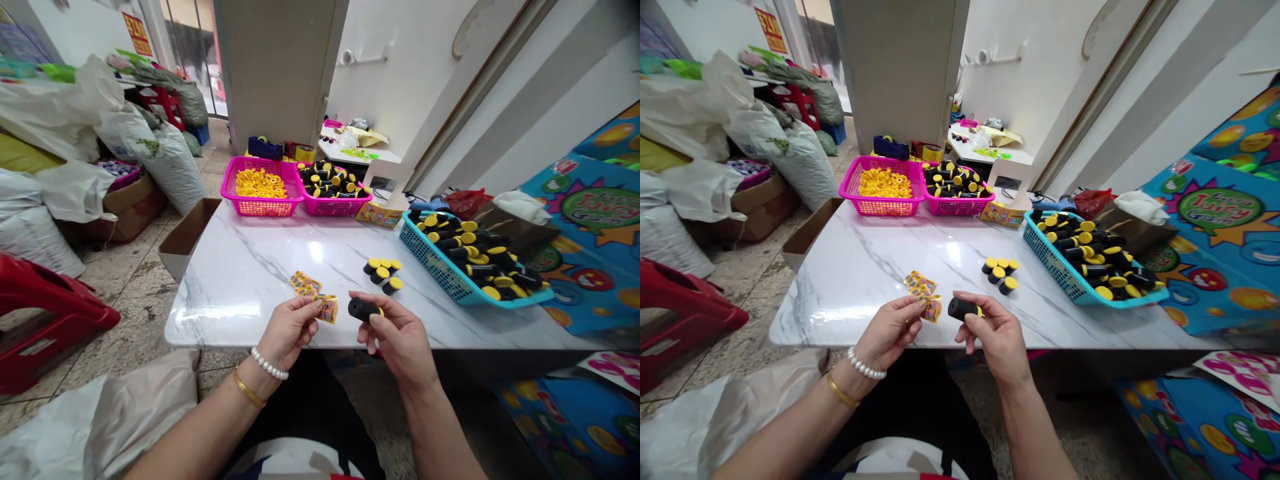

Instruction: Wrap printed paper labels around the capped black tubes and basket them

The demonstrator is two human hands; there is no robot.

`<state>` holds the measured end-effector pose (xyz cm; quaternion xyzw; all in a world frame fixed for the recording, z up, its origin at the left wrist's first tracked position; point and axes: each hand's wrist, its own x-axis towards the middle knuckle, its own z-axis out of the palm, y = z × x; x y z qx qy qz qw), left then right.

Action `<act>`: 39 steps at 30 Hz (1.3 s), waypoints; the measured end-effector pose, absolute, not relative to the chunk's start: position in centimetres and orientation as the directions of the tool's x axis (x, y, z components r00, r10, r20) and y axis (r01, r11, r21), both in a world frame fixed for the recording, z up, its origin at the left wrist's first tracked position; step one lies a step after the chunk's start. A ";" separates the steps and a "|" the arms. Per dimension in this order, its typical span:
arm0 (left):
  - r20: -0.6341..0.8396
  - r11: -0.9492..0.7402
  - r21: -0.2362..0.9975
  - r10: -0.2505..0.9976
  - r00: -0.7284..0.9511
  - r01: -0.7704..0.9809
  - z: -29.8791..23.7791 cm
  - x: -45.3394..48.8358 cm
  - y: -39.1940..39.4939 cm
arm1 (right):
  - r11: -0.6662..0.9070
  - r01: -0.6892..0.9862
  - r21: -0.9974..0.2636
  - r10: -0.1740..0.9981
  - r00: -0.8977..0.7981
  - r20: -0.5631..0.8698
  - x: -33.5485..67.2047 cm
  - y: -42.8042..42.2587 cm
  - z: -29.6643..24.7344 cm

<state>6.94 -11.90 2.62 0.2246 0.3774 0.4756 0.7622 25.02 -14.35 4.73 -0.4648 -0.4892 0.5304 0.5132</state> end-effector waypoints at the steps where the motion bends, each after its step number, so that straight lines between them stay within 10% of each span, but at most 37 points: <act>1: -0.364 0.455 0.689 0.890 0.274 -0.563 2.6 7.0 -11.9 | -0.006 -0.078 -0.997 0.998 -0.069 0.000 24.9 -14.4 4.7; 10: -0.348 0.478 0.614 0.878 0.327 -0.628 2.4 7.5 -12.2 | -0.047 0.051 -0.998 0.994 -0.094 -0.052 24.2 -14.6 4.8; 21: -0.339 0.463 0.627 0.886 0.315 -0.627 1.8 7.8 -12.5 | 0.259 0.555 -0.790 0.965 -0.121 0.231 25.1 -14.9 4.3; 34: -0.105 0.125 0.963 0.990 0.093 -0.238 1.9 5.5 -15.4 | 0.324 0.488 -0.811 0.946 -0.183 0.268 24.9 -15.2 3.8; 39: -0.111 0.237 0.939 0.895 0.432 -0.248 1.6 4.7 -14.6 | 0.419 0.443 -0.793 0.899 -0.323 0.295 24.5 -15.6 3.8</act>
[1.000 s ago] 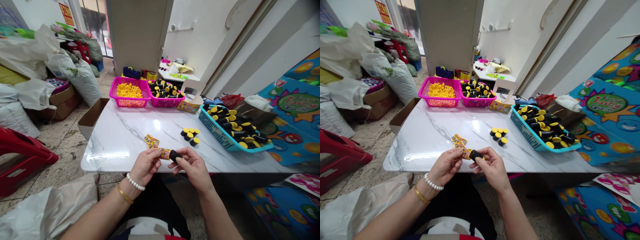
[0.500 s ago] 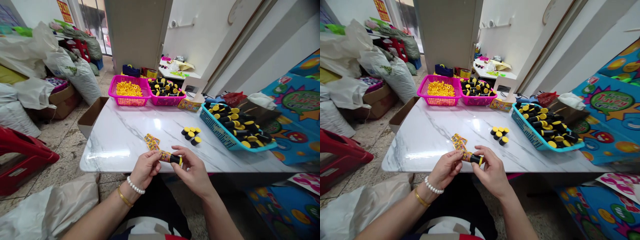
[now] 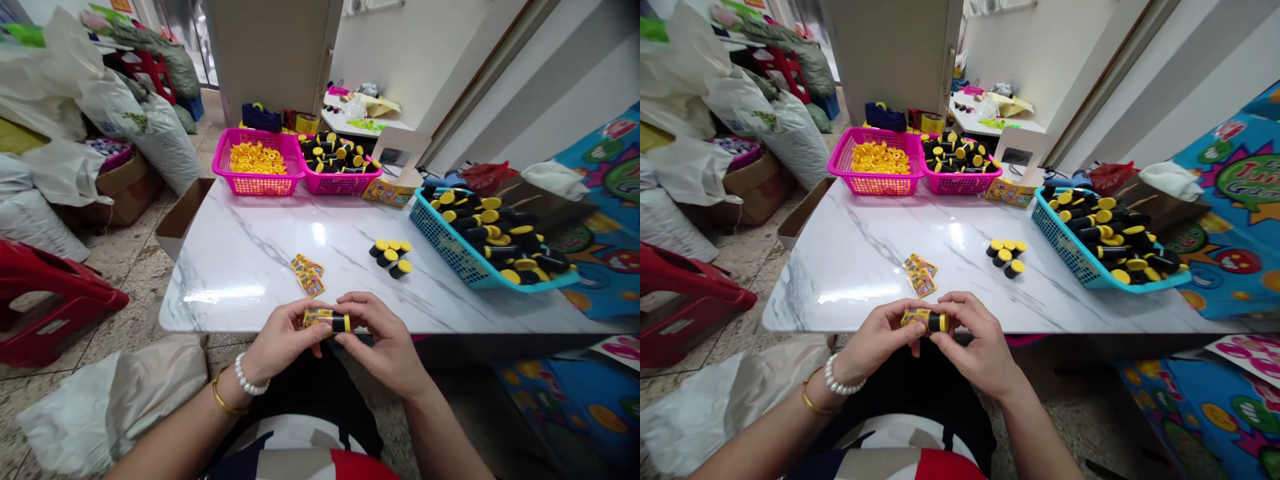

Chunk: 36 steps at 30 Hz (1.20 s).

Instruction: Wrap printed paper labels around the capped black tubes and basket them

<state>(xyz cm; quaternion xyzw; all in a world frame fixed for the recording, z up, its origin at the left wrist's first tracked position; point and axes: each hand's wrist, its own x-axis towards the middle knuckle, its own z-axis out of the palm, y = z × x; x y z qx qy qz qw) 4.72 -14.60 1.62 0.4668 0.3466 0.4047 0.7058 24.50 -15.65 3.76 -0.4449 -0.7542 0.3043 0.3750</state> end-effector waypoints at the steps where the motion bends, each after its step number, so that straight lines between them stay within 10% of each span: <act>1: -0.125 0.259 0.933 0.884 0.450 -0.248 1.6 4.7 -14.4 | 0.422 0.448 -0.788 0.896 -0.340 0.287 24.5 -15.7 3.7; 14: -0.173 0.267 0.954 0.864 0.473 -0.138 1.1 5.7 -13.0 | 0.538 0.484 -0.690 0.843 -0.301 0.446 24.5 -14.9 2.3; 20: -0.054 0.043 0.998 0.941 0.334 0.038 1.2 5.5 -13.7 | 0.321 0.420 -0.849 0.947 -0.167 0.275 23.4 -14.9 0.7; 36: -0.274 0.282 0.958 0.835 0.476 0.056 1.7 4.6 -12.5 | 0.229 0.053 -0.972 0.941 -0.269 0.207 23.6 -14.6 -0.6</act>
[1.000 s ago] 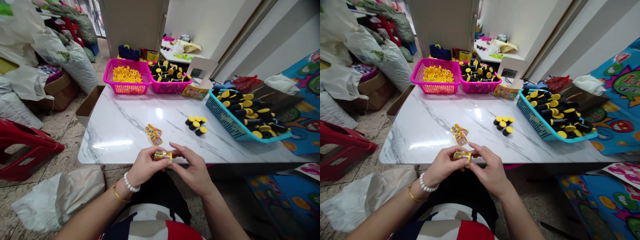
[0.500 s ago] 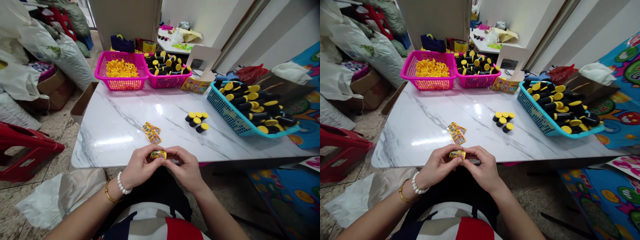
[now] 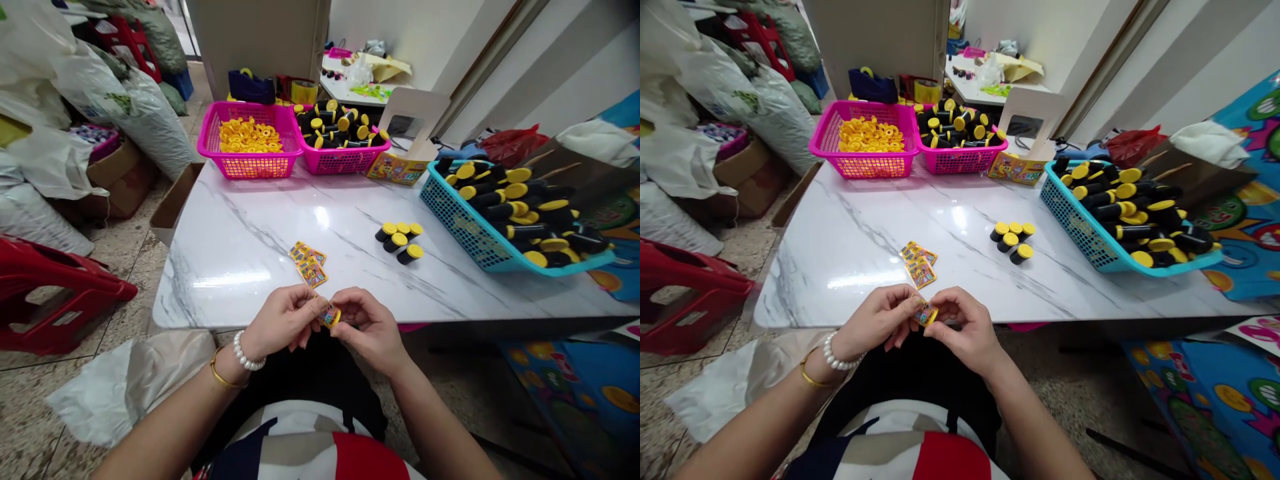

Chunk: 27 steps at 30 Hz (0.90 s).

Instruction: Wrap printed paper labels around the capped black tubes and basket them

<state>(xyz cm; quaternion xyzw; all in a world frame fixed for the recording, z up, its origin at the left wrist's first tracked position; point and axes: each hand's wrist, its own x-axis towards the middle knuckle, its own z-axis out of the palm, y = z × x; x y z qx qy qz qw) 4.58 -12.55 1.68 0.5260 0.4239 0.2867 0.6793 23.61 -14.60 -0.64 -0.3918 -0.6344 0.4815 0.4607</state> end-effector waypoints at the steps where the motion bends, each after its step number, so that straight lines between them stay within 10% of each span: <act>1: -0.279 0.295 0.955 0.835 0.475 0.043 1.8 4.6 -12.5 | 0.213 0.029 -0.977 0.935 -0.296 0.196 23.6 -14.6 -0.6; 20: -0.278 0.502 0.846 0.703 0.655 -0.180 1.3 3.4 -11.2 | 0.355 0.039 -0.934 0.916 -0.213 0.339 22.4 -13.8 -1.1; 27: -0.306 0.492 0.849 0.754 0.581 -0.192 1.3 4.0 -11.7 | 0.427 0.344 -0.836 0.903 -0.206 0.376 21.8 -14.5 0.3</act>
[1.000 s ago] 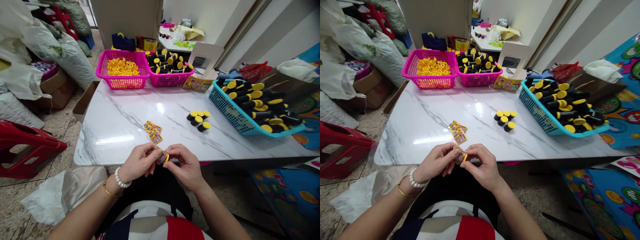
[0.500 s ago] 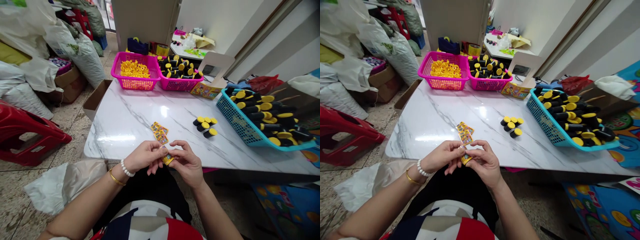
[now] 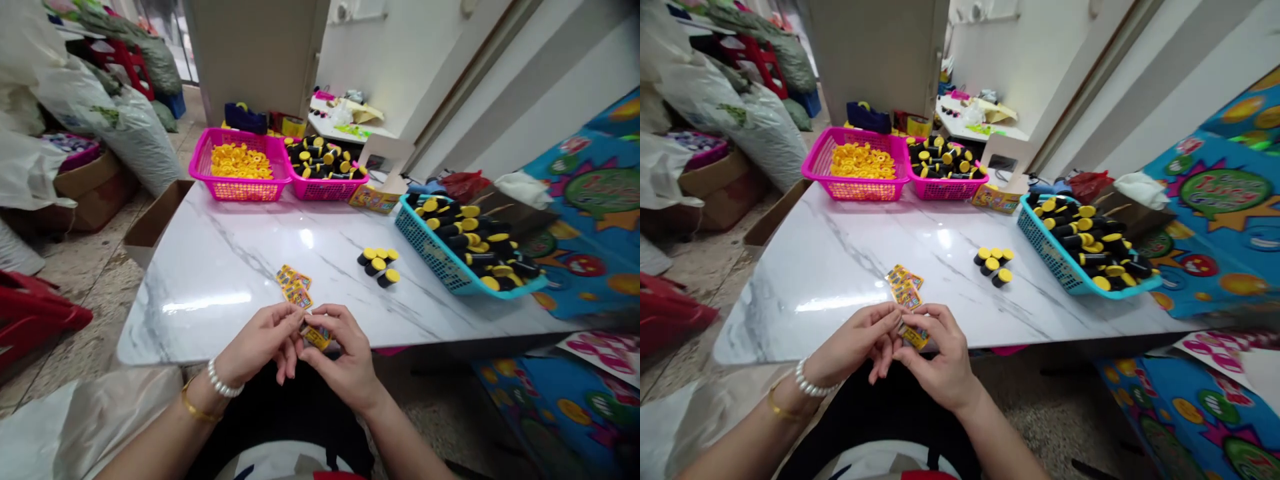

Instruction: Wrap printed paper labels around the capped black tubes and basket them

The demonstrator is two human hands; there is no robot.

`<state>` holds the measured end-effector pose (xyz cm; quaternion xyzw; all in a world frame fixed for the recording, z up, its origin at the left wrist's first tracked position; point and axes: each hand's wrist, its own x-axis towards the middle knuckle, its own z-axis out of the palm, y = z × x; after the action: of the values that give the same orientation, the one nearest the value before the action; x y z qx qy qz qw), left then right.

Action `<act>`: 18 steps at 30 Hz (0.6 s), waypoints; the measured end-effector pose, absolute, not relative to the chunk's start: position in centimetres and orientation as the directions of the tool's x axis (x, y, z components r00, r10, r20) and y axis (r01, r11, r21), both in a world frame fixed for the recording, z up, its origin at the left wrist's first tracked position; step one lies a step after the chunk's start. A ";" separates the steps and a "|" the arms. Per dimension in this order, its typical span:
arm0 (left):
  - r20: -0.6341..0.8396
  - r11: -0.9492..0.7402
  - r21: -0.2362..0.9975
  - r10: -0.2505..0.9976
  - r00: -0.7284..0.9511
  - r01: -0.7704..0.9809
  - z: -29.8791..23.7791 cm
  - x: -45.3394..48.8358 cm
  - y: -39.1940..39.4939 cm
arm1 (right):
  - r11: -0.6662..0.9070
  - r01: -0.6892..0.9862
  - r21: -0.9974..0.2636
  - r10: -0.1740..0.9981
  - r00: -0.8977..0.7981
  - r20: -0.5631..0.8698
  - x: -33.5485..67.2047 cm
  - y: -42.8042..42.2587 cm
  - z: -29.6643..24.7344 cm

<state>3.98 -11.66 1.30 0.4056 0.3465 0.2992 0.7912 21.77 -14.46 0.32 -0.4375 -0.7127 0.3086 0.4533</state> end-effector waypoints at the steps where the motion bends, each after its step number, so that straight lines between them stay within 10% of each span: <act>1: -0.306 0.482 0.855 0.768 0.563 -0.192 1.3 4.1 -11.7 | 0.407 0.394 -0.824 0.913 -0.184 0.363 21.8 -14.2 0.5; 7: -0.296 0.381 0.917 0.847 0.441 -0.116 1.6 4.9 -12.4 | 0.251 0.452 -0.856 0.960 0.001 0.281 24.0 -11.7 2.0; 13: -0.245 0.273 0.962 0.889 0.387 -0.017 1.0 4.5 -13.0 | -0.005 -0.224 -0.974 1.000 0.010 -0.007 30.7 -15.0 1.4; 18: -0.150 0.143 0.989 0.912 0.382 0.049 0.6 4.0 -14.1 | -0.240 -0.311 -0.920 0.962 0.048 -0.268 35.0 -21.5 -2.8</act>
<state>3.97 -14.06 0.56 0.5544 0.4330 0.3483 0.6195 34.98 -21.45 -2.82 -0.5002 -0.3257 0.6082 0.5233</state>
